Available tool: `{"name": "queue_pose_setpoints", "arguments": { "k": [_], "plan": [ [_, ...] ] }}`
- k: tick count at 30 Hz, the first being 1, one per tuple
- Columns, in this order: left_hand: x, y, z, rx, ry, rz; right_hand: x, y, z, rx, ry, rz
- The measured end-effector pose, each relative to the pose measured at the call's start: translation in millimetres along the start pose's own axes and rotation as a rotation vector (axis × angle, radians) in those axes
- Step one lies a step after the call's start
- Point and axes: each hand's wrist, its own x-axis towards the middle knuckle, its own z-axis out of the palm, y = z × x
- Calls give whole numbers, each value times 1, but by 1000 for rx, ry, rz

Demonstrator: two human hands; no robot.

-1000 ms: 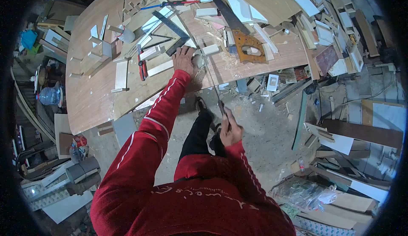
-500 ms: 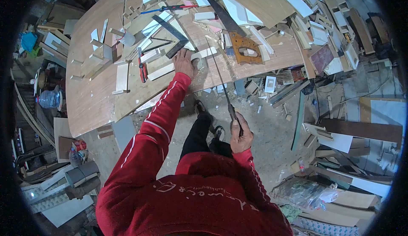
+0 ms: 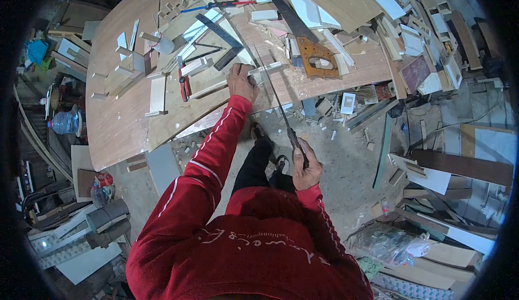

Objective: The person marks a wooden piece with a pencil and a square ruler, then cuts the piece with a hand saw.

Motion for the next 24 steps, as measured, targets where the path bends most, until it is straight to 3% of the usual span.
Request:
{"name": "queue_pose_setpoints", "arguments": {
  "k": [9, 24],
  "plan": [
    [1, -10, 3, 98, -88, 29, 3, 1, 3, -39, -38, -8],
    [24, -22, 16, 284, -71, 85, 25, -8, 20, -95, -6, 5]
  ]
}}
